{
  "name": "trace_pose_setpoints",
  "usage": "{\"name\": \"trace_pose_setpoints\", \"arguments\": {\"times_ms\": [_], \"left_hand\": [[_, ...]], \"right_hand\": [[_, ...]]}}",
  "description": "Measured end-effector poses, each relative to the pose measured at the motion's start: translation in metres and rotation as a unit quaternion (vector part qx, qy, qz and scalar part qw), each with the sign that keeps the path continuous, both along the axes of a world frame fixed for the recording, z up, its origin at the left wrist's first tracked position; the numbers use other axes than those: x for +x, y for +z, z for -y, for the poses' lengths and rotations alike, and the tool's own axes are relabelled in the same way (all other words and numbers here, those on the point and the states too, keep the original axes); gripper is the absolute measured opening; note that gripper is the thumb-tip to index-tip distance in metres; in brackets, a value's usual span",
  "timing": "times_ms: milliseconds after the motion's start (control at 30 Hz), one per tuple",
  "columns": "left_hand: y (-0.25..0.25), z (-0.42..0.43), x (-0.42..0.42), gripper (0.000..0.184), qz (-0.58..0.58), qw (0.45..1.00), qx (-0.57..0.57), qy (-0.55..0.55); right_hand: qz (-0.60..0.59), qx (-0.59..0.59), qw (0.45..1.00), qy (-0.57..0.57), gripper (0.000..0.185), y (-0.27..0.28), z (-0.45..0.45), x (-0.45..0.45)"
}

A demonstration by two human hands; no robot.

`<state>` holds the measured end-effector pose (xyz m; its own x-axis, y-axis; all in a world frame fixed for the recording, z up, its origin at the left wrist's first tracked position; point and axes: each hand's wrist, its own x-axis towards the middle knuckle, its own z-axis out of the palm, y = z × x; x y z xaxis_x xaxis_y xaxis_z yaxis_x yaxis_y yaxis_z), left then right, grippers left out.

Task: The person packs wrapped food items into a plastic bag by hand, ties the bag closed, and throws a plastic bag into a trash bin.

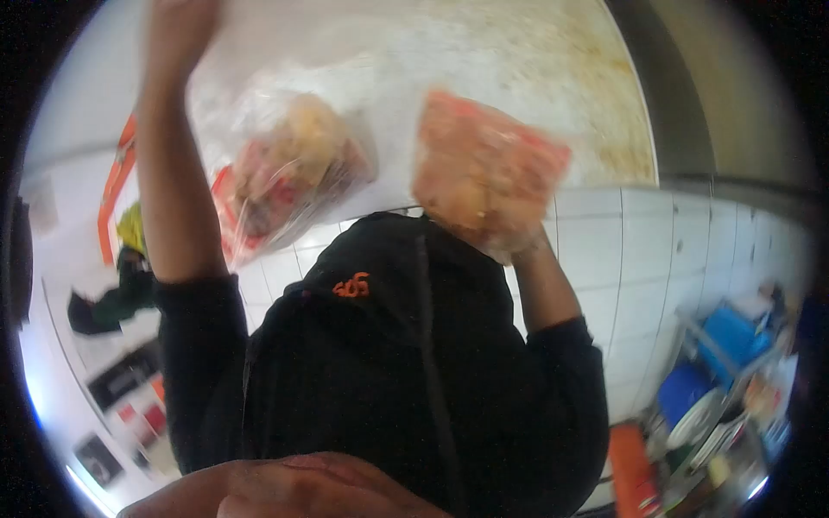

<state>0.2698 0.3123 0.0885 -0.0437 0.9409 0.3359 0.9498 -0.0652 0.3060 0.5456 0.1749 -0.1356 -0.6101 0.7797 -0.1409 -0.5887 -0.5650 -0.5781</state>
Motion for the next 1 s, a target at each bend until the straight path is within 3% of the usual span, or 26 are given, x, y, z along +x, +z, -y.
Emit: {"name": "trace_pose_setpoints", "arguments": {"times_ms": [33, 100, 167, 200, 267, 300, 333, 367, 433, 500, 567, 600, 633, 667, 700, 733, 767, 867, 900, 1000], "left_hand": [[0.005, 0.000, 0.017, 0.099, -0.092, 0.992, -0.079, 0.039], [0.020, 0.007, 0.009, 0.102, -0.161, 0.957, -0.221, -0.097], [0.000, 0.022, -0.043, 0.095, -0.257, 0.947, 0.048, -0.187], [0.019, 0.053, -0.060, 0.095, -0.274, 0.950, 0.042, -0.146], [0.062, 0.120, -0.081, 0.084, -0.198, 0.976, -0.012, -0.087], [0.049, 0.153, -0.125, 0.055, -0.201, 0.979, 0.034, -0.015], [0.052, 0.183, -0.134, 0.052, -0.193, 0.974, 0.117, 0.017], [0.045, 0.215, -0.150, 0.066, -0.197, 0.963, 0.087, 0.162], [0.019, 0.259, -0.152, 0.081, -0.150, 0.939, -0.017, 0.309], [-0.026, 0.278, -0.148, 0.086, -0.204, 0.915, -0.029, 0.347], [-0.045, 0.284, -0.155, 0.062, -0.118, 0.896, -0.126, 0.409], [-0.055, 0.290, -0.169, 0.062, -0.109, 0.897, -0.125, 0.411], [-0.065, 0.298, -0.195, 0.046, 0.112, 0.912, -0.059, 0.390], [-0.071, 0.304, -0.212, 0.032, 0.325, 0.880, 0.010, 0.347], [-0.076, 0.307, -0.220, 0.032, 0.330, 0.878, 0.012, 0.347], [-0.079, 0.306, -0.225, 0.025, 0.448, 0.868, 0.097, 0.193], [-0.083, 0.305, -0.227, 0.022, 0.546, 0.818, 0.178, 0.030], [-0.073, 0.278, -0.200, 0.030, 0.600, 0.762, 0.245, -0.007], [-0.074, 0.274, -0.200, 0.038, 0.624, 0.737, 0.260, -0.017], [-0.076, 0.270, -0.201, 0.032, 0.615, 0.733, 0.288, -0.039]], "right_hand": [[0.006, 0.000, 1.000, -0.002, 0.096, -0.002, -0.002, 0.001], [0.025, 0.002, 1.000, -0.019, 0.095, -0.005, 0.002, 0.005], [0.034, 0.009, 0.999, -0.019, 0.094, -0.007, 0.001, 0.003], [0.039, 0.013, 0.999, -0.020, 0.094, -0.007, 0.001, 0.003], [0.051, 0.021, 0.998, -0.025, 0.093, -0.005, 0.004, 0.006], [0.058, 0.028, 0.998, -0.026, 0.092, -0.001, 0.001, 0.005], [0.063, 0.035, 0.997, -0.029, 0.092, 0.004, 0.000, 0.007], [0.066, 0.047, 0.996, -0.030, 0.091, 0.008, -0.005, 0.004], [0.067, 0.076, 0.994, -0.031, 0.090, 0.022, -0.013, -0.004], [0.056, 0.117, 0.991, -0.024, 0.089, 0.038, -0.031, -0.027], [0.044, 0.167, 0.985, -0.007, 0.088, 0.060, -0.051, -0.062], [0.041, 0.189, 0.981, 0.001, 0.088, 0.071, -0.056, -0.078], [0.029, 0.214, 0.976, 0.014, 0.088, 0.084, -0.066, -0.100], [0.022, 0.237, 0.971, 0.026, 0.087, 0.097, -0.069, -0.119], [0.018, 0.263, 0.964, 0.042, 0.087, 0.109, -0.072, -0.141], [0.010, 0.290, 0.955, 0.062, 0.086, 0.122, -0.076, -0.166], [0.011, 0.321, 0.943, 0.082, 0.086, 0.134, -0.079, -0.189], [0.060, 0.465, 0.867, 0.169, 0.084, 0.162, -0.091, -0.245], [0.095, 0.538, 0.812, 0.206, 0.084, 0.170, -0.100, -0.259], [0.197, 0.714, 0.599, 0.304, 0.083, 0.176, -0.094, -0.288]]}}
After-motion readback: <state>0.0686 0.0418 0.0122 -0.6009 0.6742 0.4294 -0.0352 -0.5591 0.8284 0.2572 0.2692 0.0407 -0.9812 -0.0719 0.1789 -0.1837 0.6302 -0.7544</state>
